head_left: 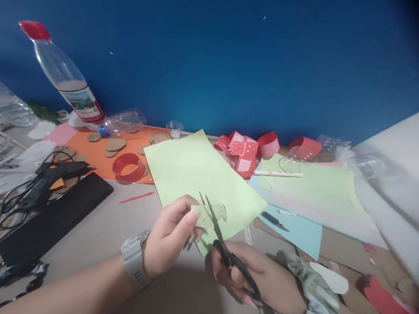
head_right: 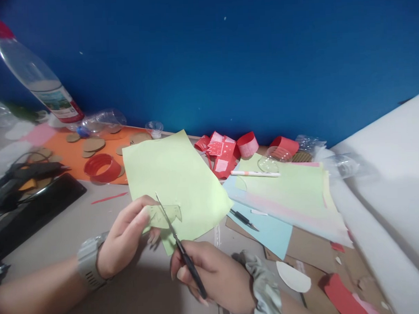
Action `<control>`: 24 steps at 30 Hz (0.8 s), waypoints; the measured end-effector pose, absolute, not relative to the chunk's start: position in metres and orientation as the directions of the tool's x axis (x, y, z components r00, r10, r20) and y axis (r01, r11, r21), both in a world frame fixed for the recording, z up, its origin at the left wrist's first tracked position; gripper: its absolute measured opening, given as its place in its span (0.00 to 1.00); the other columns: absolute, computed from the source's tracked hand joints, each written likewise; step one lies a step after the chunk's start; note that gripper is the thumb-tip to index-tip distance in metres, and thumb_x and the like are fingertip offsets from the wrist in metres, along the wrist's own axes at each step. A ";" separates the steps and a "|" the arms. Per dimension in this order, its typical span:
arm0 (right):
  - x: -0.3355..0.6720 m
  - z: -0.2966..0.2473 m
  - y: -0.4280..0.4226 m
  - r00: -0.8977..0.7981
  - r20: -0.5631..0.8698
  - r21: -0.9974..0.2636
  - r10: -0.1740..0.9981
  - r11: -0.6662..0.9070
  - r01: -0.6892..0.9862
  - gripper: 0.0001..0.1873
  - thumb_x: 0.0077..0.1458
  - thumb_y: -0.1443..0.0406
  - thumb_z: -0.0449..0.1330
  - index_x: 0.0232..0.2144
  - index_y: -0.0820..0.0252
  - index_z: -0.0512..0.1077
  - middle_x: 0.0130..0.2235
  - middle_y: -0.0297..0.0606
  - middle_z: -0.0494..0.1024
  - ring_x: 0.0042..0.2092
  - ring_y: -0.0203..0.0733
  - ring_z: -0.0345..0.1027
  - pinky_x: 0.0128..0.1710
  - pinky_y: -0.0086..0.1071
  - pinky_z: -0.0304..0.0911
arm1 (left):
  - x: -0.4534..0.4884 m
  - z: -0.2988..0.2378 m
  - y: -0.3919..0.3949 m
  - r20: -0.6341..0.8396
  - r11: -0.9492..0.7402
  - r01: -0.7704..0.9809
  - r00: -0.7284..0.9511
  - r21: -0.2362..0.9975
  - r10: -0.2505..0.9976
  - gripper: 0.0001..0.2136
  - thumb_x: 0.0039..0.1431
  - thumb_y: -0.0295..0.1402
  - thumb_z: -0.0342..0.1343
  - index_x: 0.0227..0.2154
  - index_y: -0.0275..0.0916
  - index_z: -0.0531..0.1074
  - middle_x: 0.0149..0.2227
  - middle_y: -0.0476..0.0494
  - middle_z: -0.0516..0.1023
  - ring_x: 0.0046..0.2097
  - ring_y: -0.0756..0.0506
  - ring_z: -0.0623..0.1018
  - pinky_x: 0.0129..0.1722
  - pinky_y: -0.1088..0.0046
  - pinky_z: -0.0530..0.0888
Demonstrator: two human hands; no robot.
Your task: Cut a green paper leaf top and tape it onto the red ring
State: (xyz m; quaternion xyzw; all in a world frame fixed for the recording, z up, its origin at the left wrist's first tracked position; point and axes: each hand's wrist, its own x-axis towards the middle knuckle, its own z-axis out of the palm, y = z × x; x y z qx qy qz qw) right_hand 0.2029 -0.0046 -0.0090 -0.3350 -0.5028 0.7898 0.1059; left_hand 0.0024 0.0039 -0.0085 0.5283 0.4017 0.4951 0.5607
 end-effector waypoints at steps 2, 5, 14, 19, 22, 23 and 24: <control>0.203 -0.009 -0.005 -0.754 -0.426 -0.864 0.500 -0.473 0.174 0.27 0.53 0.42 0.55 0.32 0.61 0.65 0.20 0.26 0.58 0.17 0.28 0.49 0.17 0.25 0.45 | 0.004 -0.007 0.003 0.063 -0.045 -0.099 0.190 0.994 0.980 0.15 0.65 0.43 0.47 0.28 0.37 0.64 0.21 0.54 0.65 0.22 0.55 0.65 0.23 0.81 0.65; 0.203 -0.009 -0.004 -0.758 -0.420 -0.868 0.499 -0.466 0.174 0.29 0.51 0.40 0.55 0.33 0.61 0.65 0.20 0.25 0.58 0.17 0.28 0.50 0.16 0.25 0.45 | 0.004 -0.005 0.002 0.060 -0.045 -0.085 0.185 0.995 0.981 0.15 0.65 0.41 0.47 0.27 0.37 0.63 0.20 0.55 0.64 0.21 0.56 0.65 0.22 0.82 0.65; 0.204 -0.015 -0.003 -0.774 -0.380 -0.884 0.506 -0.445 0.143 0.28 0.52 0.42 0.56 0.33 0.63 0.66 0.18 0.24 0.58 0.16 0.27 0.51 0.16 0.23 0.48 | 0.005 -0.006 0.002 0.067 -0.067 -0.028 -0.011 0.997 0.998 0.15 0.66 0.42 0.46 0.27 0.39 0.62 0.17 0.56 0.65 0.17 0.56 0.62 0.18 0.83 0.63; 0.207 -0.019 -0.003 -0.771 -0.442 -0.851 0.458 -0.485 0.199 0.21 0.56 0.50 0.57 0.35 0.64 0.67 0.17 0.25 0.61 0.17 0.27 0.53 0.15 0.20 0.48 | 0.006 -0.004 0.005 0.060 -0.063 -0.056 -0.058 0.996 0.997 0.14 0.66 0.42 0.46 0.28 0.39 0.62 0.18 0.57 0.64 0.18 0.56 0.61 0.17 0.83 0.62; 0.205 -0.014 -0.002 -0.753 -0.487 -0.831 0.443 -0.499 0.245 0.17 0.58 0.53 0.57 0.35 0.64 0.67 0.18 0.26 0.61 0.17 0.26 0.53 0.14 0.18 0.48 | 0.007 -0.003 0.007 0.059 -0.063 -0.048 -0.074 0.997 0.995 0.14 0.66 0.41 0.46 0.27 0.39 0.61 0.18 0.57 0.64 0.19 0.56 0.62 0.19 0.84 0.63; 0.204 -0.012 -0.002 -0.751 -0.487 -0.831 0.446 -0.501 0.242 0.17 0.58 0.53 0.57 0.35 0.63 0.67 0.18 0.26 0.61 0.17 0.26 0.53 0.14 0.18 0.48 | 0.007 -0.003 0.008 0.050 -0.053 -0.054 -0.065 0.997 0.997 0.14 0.66 0.41 0.47 0.27 0.39 0.61 0.18 0.57 0.64 0.19 0.56 0.62 0.19 0.84 0.62; 0.204 -0.011 -0.002 -0.751 -0.482 -0.832 0.452 -0.503 0.232 0.17 0.58 0.53 0.57 0.34 0.63 0.67 0.18 0.25 0.61 0.17 0.26 0.53 0.14 0.18 0.48 | 0.007 -0.003 0.008 0.037 -0.040 -0.064 -0.048 0.997 0.998 0.14 0.66 0.42 0.47 0.27 0.39 0.61 0.18 0.57 0.64 0.18 0.56 0.62 0.18 0.84 0.62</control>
